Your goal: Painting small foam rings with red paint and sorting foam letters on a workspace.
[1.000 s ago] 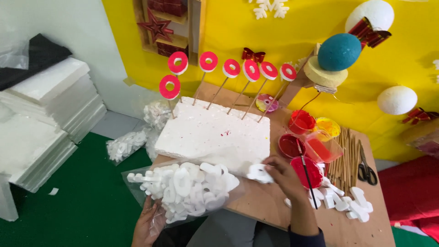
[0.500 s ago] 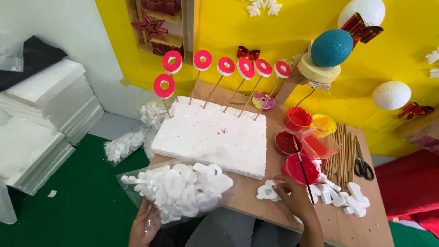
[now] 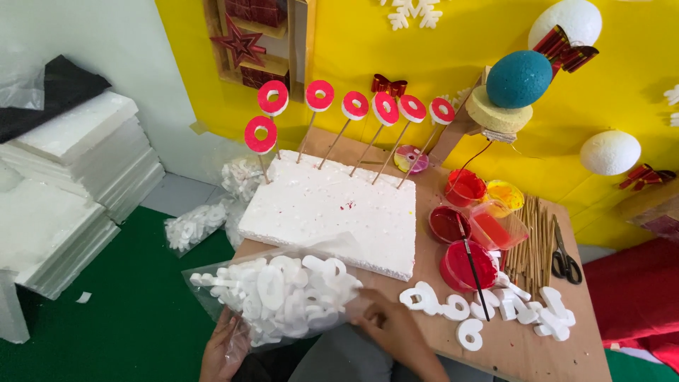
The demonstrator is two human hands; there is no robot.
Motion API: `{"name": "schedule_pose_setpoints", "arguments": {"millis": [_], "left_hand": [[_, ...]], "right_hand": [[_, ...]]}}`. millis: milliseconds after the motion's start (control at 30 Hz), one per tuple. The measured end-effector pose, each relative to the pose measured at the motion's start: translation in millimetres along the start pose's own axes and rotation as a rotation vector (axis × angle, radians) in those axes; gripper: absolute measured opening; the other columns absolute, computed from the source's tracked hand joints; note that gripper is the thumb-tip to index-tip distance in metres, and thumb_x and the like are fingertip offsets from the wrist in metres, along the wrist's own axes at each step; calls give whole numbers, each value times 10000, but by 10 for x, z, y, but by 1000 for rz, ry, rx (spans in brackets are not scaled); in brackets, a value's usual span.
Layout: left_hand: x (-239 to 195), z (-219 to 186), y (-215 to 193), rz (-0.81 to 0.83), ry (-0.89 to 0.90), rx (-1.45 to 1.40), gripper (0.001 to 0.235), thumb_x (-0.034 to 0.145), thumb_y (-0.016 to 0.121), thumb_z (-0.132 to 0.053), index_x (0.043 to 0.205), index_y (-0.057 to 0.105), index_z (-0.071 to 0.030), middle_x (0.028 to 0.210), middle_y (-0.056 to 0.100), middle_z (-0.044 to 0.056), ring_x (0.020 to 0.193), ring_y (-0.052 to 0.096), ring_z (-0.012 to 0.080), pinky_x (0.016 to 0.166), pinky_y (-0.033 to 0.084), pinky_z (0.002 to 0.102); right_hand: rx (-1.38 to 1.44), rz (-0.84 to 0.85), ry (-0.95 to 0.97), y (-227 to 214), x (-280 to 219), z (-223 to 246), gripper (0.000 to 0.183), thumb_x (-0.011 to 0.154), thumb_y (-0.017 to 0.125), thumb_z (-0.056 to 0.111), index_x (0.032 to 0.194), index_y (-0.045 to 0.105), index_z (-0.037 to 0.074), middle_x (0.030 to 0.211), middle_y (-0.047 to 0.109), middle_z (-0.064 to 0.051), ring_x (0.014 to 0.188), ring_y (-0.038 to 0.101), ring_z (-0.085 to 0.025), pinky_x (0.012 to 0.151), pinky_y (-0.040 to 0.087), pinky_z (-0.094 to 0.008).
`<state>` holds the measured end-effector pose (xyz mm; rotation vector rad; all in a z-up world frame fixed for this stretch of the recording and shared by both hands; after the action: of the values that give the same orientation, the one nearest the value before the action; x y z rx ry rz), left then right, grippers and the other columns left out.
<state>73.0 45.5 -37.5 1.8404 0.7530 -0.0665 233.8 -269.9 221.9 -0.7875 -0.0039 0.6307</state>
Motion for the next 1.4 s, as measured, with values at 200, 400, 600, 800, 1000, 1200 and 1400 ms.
{"name": "schedule_pose_setpoints", "arguments": {"millis": [200,400,600,800,1000,1200,1400], "left_hand": [[48,-481,-240,-13,94,256,516,953,593,-146,1463,523,-177,958,634,21,753,603,130,604,463,287],[-1396,-1588,1108,-414,1088,992,741,968,554,-282,1589,245,-19,1556,387,238,1323,452,403,990,352,514],[-1346,-550,1706,-124,1098,1935,1240,715,650,-604,1641,73,-15,1661,227,255,1498,274,460,1119,287,610],[-1012,-673,1061,-371,1379,1746,822,953,614,-201,1629,193,1,1548,367,281,1372,458,475,1066,464,565],[10,-616,63,-251,910,2114,795,792,658,-154,1553,444,-244,1454,496,286,1227,543,459,993,483,532],[610,-252,-1021,-167,459,2056,707,947,501,-172,1593,392,-436,1178,567,75,877,684,364,709,556,520],[978,396,-1670,60,171,1990,767,882,631,-78,1533,463,-448,1345,671,74,1250,674,235,1106,505,329]], "right_hand": [[135,59,-220,472,225,820,89,959,714,282,962,762,206,721,816,21,658,781,-95,656,574,-247],[15,124,-269,1026,460,1341,276,999,633,414,1080,783,196,743,761,-5,652,718,-167,612,534,-309],[-84,116,-424,1630,474,1772,300,1003,591,424,1005,756,173,815,772,-34,742,737,-246,648,524,-406],[-135,359,-493,2015,344,1697,313,1075,504,384,1119,743,186,888,742,-10,724,690,-260,628,520,-429],[-39,151,-318,1310,356,892,353,965,626,419,1293,701,313,796,746,70,780,733,-151,733,547,-341],[331,-39,-197,277,-11,-53,233,978,649,296,1070,807,152,907,817,18,555,678,-74,551,535,-257],[198,-602,-41,-852,-766,-1295,223,925,644,228,993,853,192,574,705,18,500,602,-79,542,477,-245]]}}
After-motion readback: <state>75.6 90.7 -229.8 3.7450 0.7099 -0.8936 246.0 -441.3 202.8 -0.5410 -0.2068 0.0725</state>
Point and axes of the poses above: each hand's wrist, its own x-axis towards the middle knuckle, its own y-axis out of the palm, z = x × y, the point moved 10 cm from there along x, towards the middle knuckle
